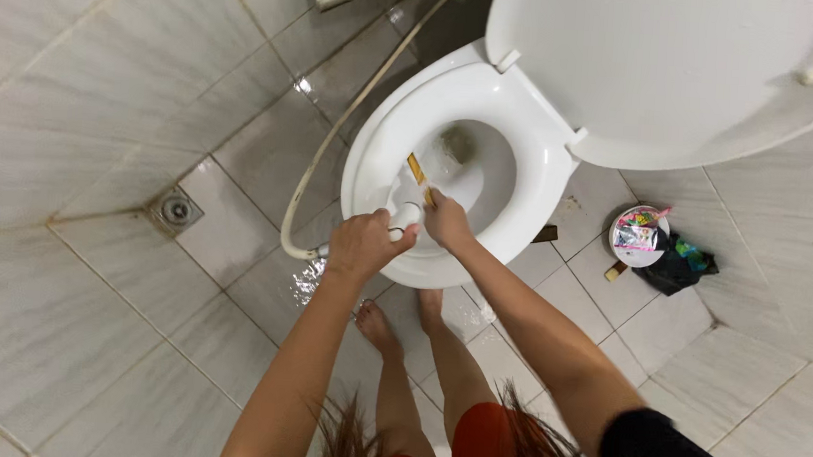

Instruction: The person uses a handheld bidet sprayer and a toilet brush to clean the bathroom floor and the toilet bowl. They scrub the floor tiles and grout, then lift the toilet seat to scrub the rim and interior of the bowl while rinsing with the sprayer.

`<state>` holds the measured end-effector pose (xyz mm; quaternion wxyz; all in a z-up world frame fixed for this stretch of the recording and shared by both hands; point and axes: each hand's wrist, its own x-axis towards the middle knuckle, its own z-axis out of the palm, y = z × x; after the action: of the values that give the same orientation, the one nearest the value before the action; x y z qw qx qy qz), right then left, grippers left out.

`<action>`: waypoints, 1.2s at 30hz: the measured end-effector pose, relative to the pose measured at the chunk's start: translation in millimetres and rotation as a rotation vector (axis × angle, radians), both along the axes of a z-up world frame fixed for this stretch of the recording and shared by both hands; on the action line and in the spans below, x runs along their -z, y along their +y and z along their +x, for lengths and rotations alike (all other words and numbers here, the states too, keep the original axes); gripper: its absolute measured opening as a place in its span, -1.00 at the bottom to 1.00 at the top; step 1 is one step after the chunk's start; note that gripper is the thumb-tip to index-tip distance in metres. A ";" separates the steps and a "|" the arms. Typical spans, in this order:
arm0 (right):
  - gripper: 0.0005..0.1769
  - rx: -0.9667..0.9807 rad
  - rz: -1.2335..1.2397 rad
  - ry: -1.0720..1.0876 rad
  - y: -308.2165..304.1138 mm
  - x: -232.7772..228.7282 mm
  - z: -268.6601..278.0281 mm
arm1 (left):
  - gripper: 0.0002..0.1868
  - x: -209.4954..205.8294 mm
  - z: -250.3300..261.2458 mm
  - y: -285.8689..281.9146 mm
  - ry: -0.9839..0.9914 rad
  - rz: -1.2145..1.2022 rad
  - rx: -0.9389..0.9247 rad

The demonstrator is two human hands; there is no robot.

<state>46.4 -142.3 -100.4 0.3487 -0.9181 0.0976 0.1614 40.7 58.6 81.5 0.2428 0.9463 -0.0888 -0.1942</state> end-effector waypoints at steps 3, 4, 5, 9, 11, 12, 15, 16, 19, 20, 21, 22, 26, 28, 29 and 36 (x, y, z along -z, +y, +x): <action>-0.69 0.118 -0.054 -0.098 16.7 36.5 17.2 | -0.30 -18.9 0.9 3.3 0.090 0.091 0.017; -0.65 0.121 -0.055 -0.075 23.2 43.3 17.5 | -0.30 -23.1 0.9 4.8 0.079 0.092 0.039; -0.60 0.091 -0.050 -0.048 29.1 45.2 9.2 | -0.30 -26.5 0.6 5.8 0.068 0.094 0.060; -0.53 -0.012 -0.013 0.105 27.7 20.4 -67.1 | -0.27 -29.9 -12.1 -5.9 0.059 0.124 0.144; -0.57 -0.016 -0.001 0.209 20.3 1.4 -101.0 | -0.28 -29.7 -23.5 -7.3 0.096 0.113 0.167; -0.51 -0.013 -0.003 0.259 12.9 -7.9 -110.8 | -0.28 -28.5 -28.7 -6.7 0.112 0.105 0.177; -0.66 -0.196 -0.115 0.337 -16.1 -39.8 -128.6 | -0.31 -26.8 -42.4 3.1 0.122 0.122 0.263; -0.66 -0.111 -0.102 0.348 -25.7 -51.1 -134.2 | -0.31 -26.5 -44.1 8.7 0.069 0.118 0.278; -0.62 0.111 -0.071 0.334 -51.4 -83.5 -180.3 | -0.31 -27.4 -58.8 23.3 -0.005 0.114 0.322; -0.60 0.162 -0.068 0.279 -56.6 -89.6 -191.7 | -0.31 -28.1 -58.9 27.2 0.009 0.125 0.331; -0.57 0.213 -0.066 0.225 -59.7 -92.0 -199.1 | -0.31 -29.0 -57.6 30.1 0.023 0.136 0.341; -0.55 0.319 0.062 0.341 -59.7 -91.6 -207.8 | -0.30 -30.7 -58.2 32.9 0.028 0.105 0.333; -0.54 0.638 0.556 0.521 -45.3 -59.7 -219.8 | -0.33 -37.7 -64.7 37.2 -0.013 -0.016 0.317; -0.58 0.713 0.701 0.444 -30.9 -32.6 -210.6 | -0.39 -41.0 -69.6 39.7 -0.045 -0.089 0.312; -0.60 0.734 0.729 0.395 -22.5 -18.9 -204.3 | -0.43 -42.1 -71.7 40.4 -0.051 -0.134 0.309; -0.63 0.953 1.040 0.562 20.2 35.5 -173.7 | -0.69 -40.0 -87.6 45.2 0.193 -0.022 0.263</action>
<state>-127.2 -122.1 -135.9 0.7306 -0.4183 0.4802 0.2463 -46.8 103.8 121.5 0.2331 0.9007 -0.1901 -0.3135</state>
